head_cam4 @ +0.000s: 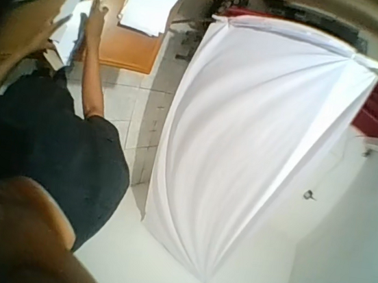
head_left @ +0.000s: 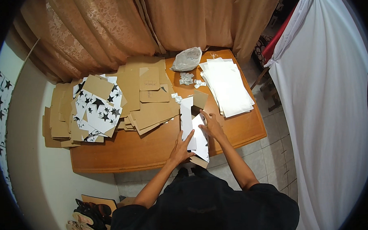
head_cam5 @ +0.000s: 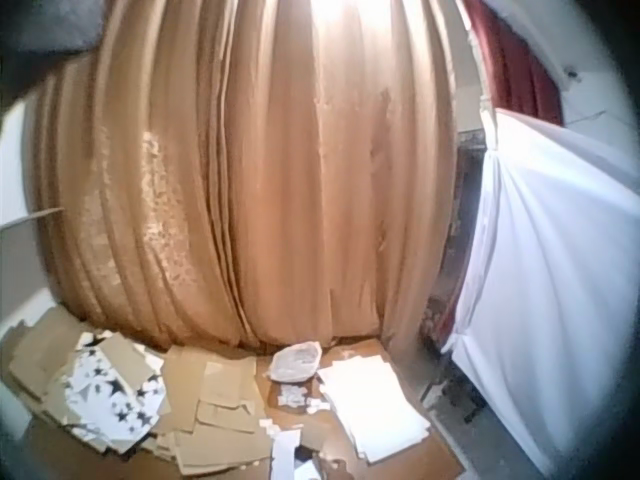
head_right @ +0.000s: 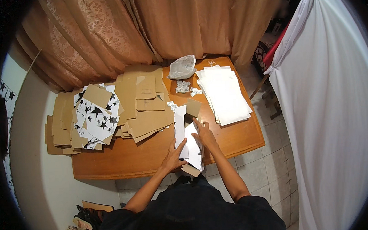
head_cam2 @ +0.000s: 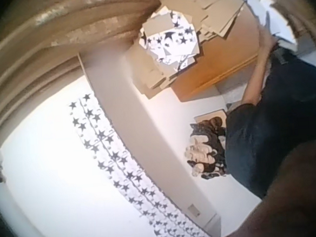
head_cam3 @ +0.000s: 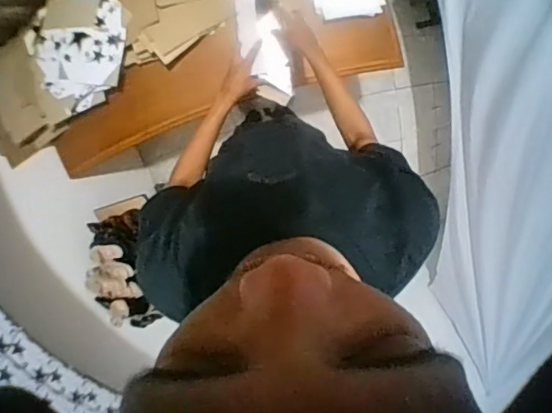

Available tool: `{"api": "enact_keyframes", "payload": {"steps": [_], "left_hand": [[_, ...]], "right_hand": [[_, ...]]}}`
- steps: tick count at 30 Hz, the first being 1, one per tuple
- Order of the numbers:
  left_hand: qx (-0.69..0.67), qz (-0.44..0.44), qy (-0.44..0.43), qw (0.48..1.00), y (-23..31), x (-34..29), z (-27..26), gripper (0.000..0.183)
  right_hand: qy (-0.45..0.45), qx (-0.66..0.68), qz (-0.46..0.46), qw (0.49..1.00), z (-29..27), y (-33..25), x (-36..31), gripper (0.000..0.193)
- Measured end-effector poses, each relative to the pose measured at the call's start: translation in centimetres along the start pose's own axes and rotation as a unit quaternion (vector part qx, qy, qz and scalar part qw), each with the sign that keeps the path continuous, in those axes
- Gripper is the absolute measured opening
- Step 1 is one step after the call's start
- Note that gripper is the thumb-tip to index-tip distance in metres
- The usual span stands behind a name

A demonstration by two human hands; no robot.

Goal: Assemble cardboard shoe boxes and place them on a shelf.

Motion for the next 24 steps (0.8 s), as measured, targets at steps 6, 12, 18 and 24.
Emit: {"api": "enact_keyframes", "payload": {"steps": [6, 12, 18, 24], "left_hand": [[0.003, 0.023, 0.002, 1.0, -0.2, 0.5, -0.6, 0.122], [0.017, 0.044, -0.02, 0.999, 0.9, 1.2, -0.6, 0.119], [0.014, 0.074, 0.016, 0.997, 0.1, 1.1, 0.0, 0.105], [0.008, 0.083, -0.004, 0.997, 1.3, 0.9, 0.0, 0.097]], "right_hand": [[-0.103, -0.024, -0.007, 0.994, 1.6, -0.8, -2.8, 0.106], [-0.087, -0.024, 0.004, 0.996, 1.6, 1.2, 2.3, 0.105], [-0.081, -0.026, 0.029, 0.996, 0.4, 1.9, 3.9, 0.091], [-0.025, 0.018, 0.016, 0.999, -1.8, 3.2, 5.6, 0.088]]}}
Point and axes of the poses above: each hand's wrist, its own x-axis towards the middle knuckle, its own z-axis out of the palm, y = z × x, the point moved 6 cm from there along x, towards the middle knuckle, and after that the axes turned 11 degrees about y, right-handed, at the moved point
